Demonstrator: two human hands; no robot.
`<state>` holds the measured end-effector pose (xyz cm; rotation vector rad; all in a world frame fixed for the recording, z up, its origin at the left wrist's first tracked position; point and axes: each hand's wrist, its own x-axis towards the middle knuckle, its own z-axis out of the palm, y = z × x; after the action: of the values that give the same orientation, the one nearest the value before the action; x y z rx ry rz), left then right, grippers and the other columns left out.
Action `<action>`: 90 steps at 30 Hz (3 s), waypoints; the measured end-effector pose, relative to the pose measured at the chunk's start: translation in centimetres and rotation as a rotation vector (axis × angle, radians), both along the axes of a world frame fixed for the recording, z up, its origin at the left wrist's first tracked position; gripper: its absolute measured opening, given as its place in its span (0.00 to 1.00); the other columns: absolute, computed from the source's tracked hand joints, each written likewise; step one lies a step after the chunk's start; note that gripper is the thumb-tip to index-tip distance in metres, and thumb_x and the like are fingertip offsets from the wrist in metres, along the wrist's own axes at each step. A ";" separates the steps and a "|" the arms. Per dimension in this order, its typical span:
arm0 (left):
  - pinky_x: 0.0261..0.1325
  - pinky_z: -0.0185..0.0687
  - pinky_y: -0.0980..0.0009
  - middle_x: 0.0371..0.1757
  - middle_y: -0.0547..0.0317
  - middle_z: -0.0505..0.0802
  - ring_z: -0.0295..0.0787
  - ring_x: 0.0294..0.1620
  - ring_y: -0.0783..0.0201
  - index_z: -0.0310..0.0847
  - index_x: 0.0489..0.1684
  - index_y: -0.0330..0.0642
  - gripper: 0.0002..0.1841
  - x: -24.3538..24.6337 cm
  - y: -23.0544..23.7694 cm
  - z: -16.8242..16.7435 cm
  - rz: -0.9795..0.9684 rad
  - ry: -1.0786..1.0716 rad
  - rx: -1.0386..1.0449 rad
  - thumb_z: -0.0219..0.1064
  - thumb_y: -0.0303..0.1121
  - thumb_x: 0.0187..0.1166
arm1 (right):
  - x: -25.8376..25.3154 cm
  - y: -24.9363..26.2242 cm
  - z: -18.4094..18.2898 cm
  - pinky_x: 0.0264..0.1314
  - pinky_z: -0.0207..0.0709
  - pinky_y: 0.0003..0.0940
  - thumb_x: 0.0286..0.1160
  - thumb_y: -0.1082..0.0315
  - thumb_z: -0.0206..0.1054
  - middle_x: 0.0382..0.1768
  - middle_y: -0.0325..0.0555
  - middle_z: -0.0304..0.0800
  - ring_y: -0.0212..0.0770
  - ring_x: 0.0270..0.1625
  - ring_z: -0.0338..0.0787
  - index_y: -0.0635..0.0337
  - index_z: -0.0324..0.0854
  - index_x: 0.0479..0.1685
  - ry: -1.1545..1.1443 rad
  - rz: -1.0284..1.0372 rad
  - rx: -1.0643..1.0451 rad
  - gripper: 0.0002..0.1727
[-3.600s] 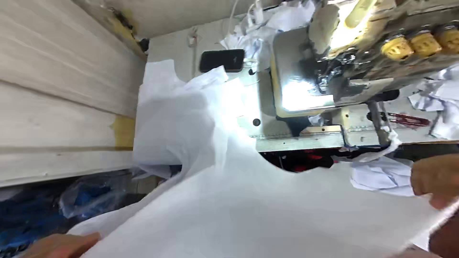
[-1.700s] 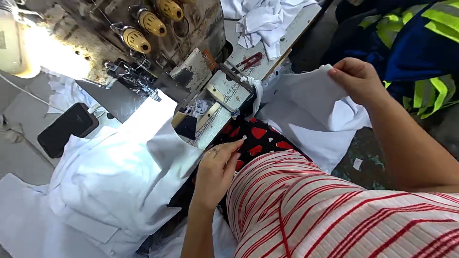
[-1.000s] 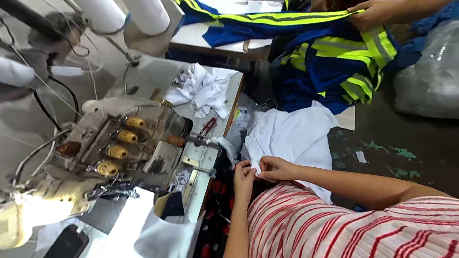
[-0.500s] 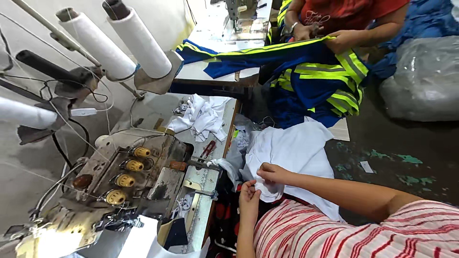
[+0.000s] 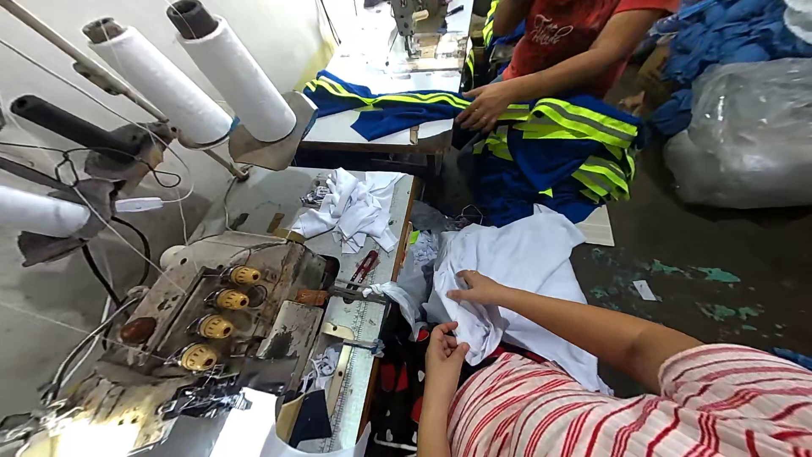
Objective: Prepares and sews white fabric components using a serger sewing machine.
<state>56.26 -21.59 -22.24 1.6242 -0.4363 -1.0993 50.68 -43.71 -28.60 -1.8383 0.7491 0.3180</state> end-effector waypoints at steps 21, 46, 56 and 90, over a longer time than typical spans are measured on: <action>0.44 0.85 0.64 0.39 0.49 0.87 0.85 0.33 0.63 0.57 0.85 0.29 0.38 2.9 -0.2 0.5 -0.194 0.001 0.177 0.72 0.23 0.74 | 1.0 -1.5 1.9 0.69 0.74 0.59 0.89 0.68 0.52 0.61 0.74 0.82 0.64 0.64 0.84 0.78 0.73 0.68 0.000 -0.323 -0.006 0.21; 0.42 0.85 0.73 0.40 0.53 0.87 0.86 0.34 0.70 0.74 0.69 0.27 0.22 1.6 -0.8 0.6 -0.122 0.103 0.045 0.68 0.19 0.76 | -7.3 3.1 7.2 0.69 0.77 0.57 0.83 0.60 0.67 0.57 0.66 0.88 0.59 0.60 0.89 0.74 0.83 0.61 -0.100 0.133 0.060 0.22; 0.44 0.85 0.71 0.39 0.52 0.86 0.85 0.34 0.69 0.69 0.72 0.25 0.23 1.9 0.2 1.5 -0.164 0.038 0.054 0.64 0.18 0.77 | -5.1 4.7 5.3 0.37 0.74 0.23 0.83 0.65 0.63 0.26 0.29 0.80 0.22 0.28 0.78 0.59 0.80 0.36 -0.182 -0.076 0.497 0.08; 0.77 0.78 0.73 0.71 0.57 0.87 0.81 0.72 0.76 0.64 0.80 0.28 0.45 -0.3 1.2 12.6 -0.150 -0.376 -0.645 0.84 0.40 0.65 | -1.8 6.8 24.6 0.31 0.69 0.05 0.81 0.64 0.65 0.23 0.14 0.78 0.06 0.28 0.76 0.43 0.74 0.26 -1.102 0.223 0.488 0.12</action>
<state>56.00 -20.39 -9.68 1.2199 -1.0559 -0.6493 48.90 -36.96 -3.98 -1.3279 -0.2850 -0.3515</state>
